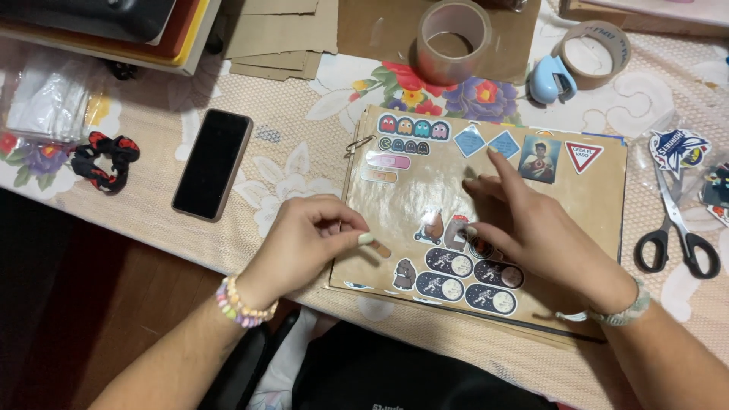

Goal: The person is decorating a board by peeling stickers from sheets and applying them to the surface, occasionally using scissors to cut out specific stickers.

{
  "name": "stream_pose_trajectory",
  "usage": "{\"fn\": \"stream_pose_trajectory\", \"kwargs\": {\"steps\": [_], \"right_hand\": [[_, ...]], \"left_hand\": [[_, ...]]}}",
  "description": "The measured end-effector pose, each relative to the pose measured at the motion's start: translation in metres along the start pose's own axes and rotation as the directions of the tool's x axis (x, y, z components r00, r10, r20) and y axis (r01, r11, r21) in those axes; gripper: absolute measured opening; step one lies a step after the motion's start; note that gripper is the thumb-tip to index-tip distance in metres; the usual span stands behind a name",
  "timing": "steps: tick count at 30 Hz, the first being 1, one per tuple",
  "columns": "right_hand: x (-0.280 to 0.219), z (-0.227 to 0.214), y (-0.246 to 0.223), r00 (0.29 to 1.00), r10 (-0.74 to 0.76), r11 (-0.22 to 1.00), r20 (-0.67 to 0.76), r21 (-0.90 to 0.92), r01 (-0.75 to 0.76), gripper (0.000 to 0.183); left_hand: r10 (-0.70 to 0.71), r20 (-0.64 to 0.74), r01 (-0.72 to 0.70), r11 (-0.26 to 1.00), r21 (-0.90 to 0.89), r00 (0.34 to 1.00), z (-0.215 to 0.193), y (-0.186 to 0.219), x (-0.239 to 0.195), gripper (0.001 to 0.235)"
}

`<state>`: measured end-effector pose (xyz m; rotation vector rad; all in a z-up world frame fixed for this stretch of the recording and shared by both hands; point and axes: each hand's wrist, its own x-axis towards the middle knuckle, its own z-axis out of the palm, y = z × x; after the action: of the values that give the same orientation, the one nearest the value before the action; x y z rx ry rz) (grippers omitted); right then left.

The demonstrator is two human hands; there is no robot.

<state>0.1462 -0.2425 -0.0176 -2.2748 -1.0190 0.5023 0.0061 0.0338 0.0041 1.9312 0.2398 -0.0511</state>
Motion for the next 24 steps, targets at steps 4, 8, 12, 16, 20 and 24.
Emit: {"fn": "stream_pose_trajectory", "kwargs": {"steps": [4,8,12,16,20,24], "right_hand": [[0.012,0.003,-0.02,0.991,0.029,0.978,-0.132,0.21,0.0,0.08],[0.038,0.017,-0.046,0.986,0.167,0.902,-0.003,0.404,-0.151,0.069],[0.069,0.041,-0.043,0.977,0.212,0.879,0.018,0.434,-0.198,0.068],[0.083,0.051,-0.044,0.972,0.232,0.862,0.039,0.455,-0.224,0.071],[0.093,0.048,-0.046,0.963,0.268,0.887,0.04,0.38,-0.262,0.071],[0.1,0.049,-0.046,0.957,0.287,0.911,0.048,0.295,-0.288,0.072]], "left_hand": [[-0.172,0.053,0.18,0.92,-0.348,0.984,0.013,-0.014,0.03,0.007],[-0.23,-0.037,0.187,0.866,-0.465,0.973,0.023,-0.04,0.053,0.009],[-0.213,-0.11,0.141,0.877,-0.459,0.971,0.027,-0.068,0.063,0.018],[-0.236,-0.119,0.155,0.87,-0.468,0.964,0.017,-0.068,0.055,0.022],[-0.126,-0.11,0.095,0.963,-0.252,0.986,0.006,-0.067,0.048,0.042],[-0.007,-0.048,0.009,0.999,0.05,0.999,0.002,-0.053,0.044,0.053]]}}
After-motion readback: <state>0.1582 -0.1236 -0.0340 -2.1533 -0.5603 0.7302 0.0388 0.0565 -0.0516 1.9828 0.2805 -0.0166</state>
